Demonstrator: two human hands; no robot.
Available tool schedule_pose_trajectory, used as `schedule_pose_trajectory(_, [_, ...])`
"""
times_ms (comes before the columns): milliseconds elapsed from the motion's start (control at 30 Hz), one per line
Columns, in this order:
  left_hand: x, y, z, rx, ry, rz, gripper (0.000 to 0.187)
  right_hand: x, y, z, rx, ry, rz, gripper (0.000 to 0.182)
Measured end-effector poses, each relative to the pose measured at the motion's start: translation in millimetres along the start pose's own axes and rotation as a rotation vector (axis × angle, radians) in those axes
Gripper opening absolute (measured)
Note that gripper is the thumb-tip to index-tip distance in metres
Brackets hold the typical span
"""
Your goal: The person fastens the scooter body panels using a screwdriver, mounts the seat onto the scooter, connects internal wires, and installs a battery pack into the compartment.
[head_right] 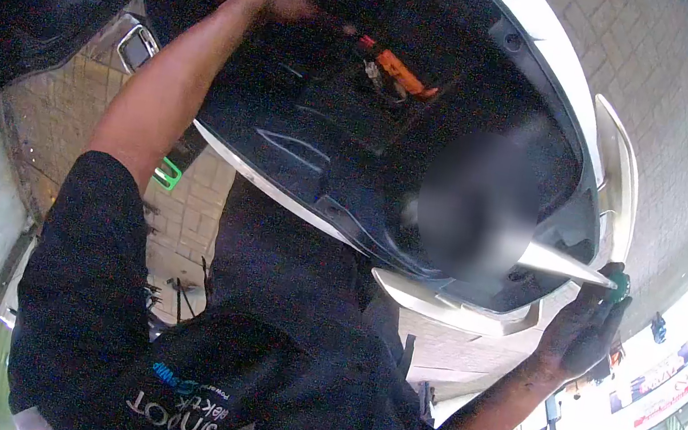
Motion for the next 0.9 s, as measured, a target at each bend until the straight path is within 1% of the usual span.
schedule_pose_trajectory(33, [-1.5, 4.5, 5.4, -0.004, 0.003, 0.002, 0.082, -11.9, -6.6, -2.8, -0.064, 0.039, 0.028, 0.037])
schedule_pose_trajectory(67, [-6.1, 11.8, 10.5, 0.053, 0.041, -0.012, 0.083, -19.1, -12.6, -5.5, -0.130, 0.075, 0.056, 0.037])
schedule_pose_trajectory(100, [-5.2, 13.3, 13.2, 0.077, 0.063, -0.015, 0.083, -15.0, -14.0, -7.4, -0.126, 0.067, 0.060, 0.037])
schedule_pose_trajectory(133, [-4.4, 15.1, 16.0, 0.101, 0.086, -0.019, 0.083, -6.9, -11.4, -8.6, -0.051, 0.028, 0.022, 0.037])
schedule_pose_trajectory(167, [3.9, 4.7, 12.8, 0.088, 0.155, -0.006, 0.081, -1.5, -8.4, -8.7, 0.024, -0.006, -0.017, 0.037])
schedule_pose_trajectory(200, [3.5, 4.3, 14.9, 0.074, 0.224, 0.005, 0.079, -1.0, -8.3, -9.9, 0.028, -0.009, -0.014, 0.037])
schedule_pose_trajectory(233, [1.6, 4.5, 13.5, 0.069, 0.226, 0.007, 0.079, 1.5, -8.4, -9.9, 0.014, -0.059, 0.031, 0.037])
schedule_pose_trajectory(267, [9.5, 6.3, 11.9, 0.167, 0.035, -0.327, 0.068, 3.7, -8.7, -9.4, -0.001, -0.107, 0.075, 0.038])
schedule_pose_trajectory(300, [8.7, 12.5, 16.3, 0.204, -0.060, -0.497, 0.062, -1.0, -11.5, -10.2, 0.003, -0.111, 0.075, 0.038])
schedule_pose_trajectory(333, [6.3, 21.3, 23.1, 0.256, -0.158, -0.660, 0.057, -12.5, -18.8, -11.6, -0.071, -0.047, 0.147, 0.038])
schedule_pose_trajectory(367, [0.0, 28.6, 29.9, 0.124, -0.129, -0.479, 0.061, -22.1, -25.2, -13.0, -0.147, 0.017, 0.217, 0.038])
schedule_pose_trajectory(400, [-4.2, 31.9, 35.2, -0.007, -0.099, -0.297, 0.066, -21.3, -25.1, -13.7, -0.147, 0.015, 0.213, 0.038])
schedule_pose_trajectory(433, [-4.4, 31.5, 36.4, -0.007, -0.098, -0.300, 0.066, -17.8, -23.9, -12.7, -0.113, -0.018, 0.165, 0.038])
schedule_pose_trajectory(467, [-4.7, 31.7, 37.2, 0.020, -0.079, -0.259, 0.070, -13.8, -22.6, -11.8, -0.079, -0.051, 0.118, 0.038])
schedule_pose_trajectory(500, [-4.6, 33.0, 38.4, 0.046, -0.061, -0.217, 0.074, -10.5, -21.2, -11.4, -0.080, -0.052, 0.118, 0.038])
schedule_pose_trajectory(533, [-1.2, 32.5, 40.2, 0.047, -0.061, -0.216, 0.074, -5.3, -18.5, -10.4, -0.071, -0.078, 0.103, 0.038])
schedule_pose_trajectory(600, [-1.4, 24.1, 44.7, -0.089, 0.094, -0.156, 0.080, -2.8, -15.6, -11.2, -0.055, -0.101, 0.088, 0.038])
schedule_pose_trajectory(633, [7.8, 15.0, 39.5, -0.090, 0.091, -0.157, 0.080, -4.7, -15.2, -11.8, -0.081, -0.075, 0.108, 0.038])
schedule_pose_trajectory(667, [15.7, 4.7, 29.7, -0.046, 0.166, -0.141, 0.075, -5.6, -15.5, -12.5, -0.106, -0.053, 0.130, 0.038])
schedule_pose_trajectory(700, [8.0, 13.4, 33.4, -0.003, 0.247, -0.124, 0.071, -6.4, -16.3, -14.4, -0.104, -0.060, 0.129, 0.038])
schedule_pose_trajectory(733, [3.7, 18.8, 36.7, -0.004, 0.253, -0.126, 0.071, -9.5, -16.2, -16.2, -0.049, -0.059, 0.072, 0.038])
schedule_pose_trajectory(767, [6.3, 22.9, 39.9, -0.052, 0.201, -0.179, 0.062, -11.7, -15.2, -15.7, 0.008, -0.053, 0.017, 0.038])
schedule_pose_trajectory(800, [6.3, 31.6, 46.3, -0.101, 0.151, -0.230, 0.053, -11.3, -14.8, -15.9, 0.013, -0.056, 0.019, 0.038])
schedule_pose_trajectory(833, [5.2, 35.5, 44.4, -0.104, 0.160, -0.229, 0.053, -10.8, -15.3, -18.8, -0.017, -0.048, 0.038, 0.038])
schedule_pose_trajectory(900, [12.3, 42.7, 43.4, -0.019, 0.093, -0.501, 0.034, -7.7, -15.2, -18.4, -0.046, -0.033, 0.065, 0.037])
Point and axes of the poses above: each hand's wrist, its own z-axis away from the middle knuckle, its own x-axis out of the palm, y = z × x, the point moved 6 cm from there along -z, towards the middle knuckle, and after that the axes turned 15 degrees about y, right-handed, at the moved point
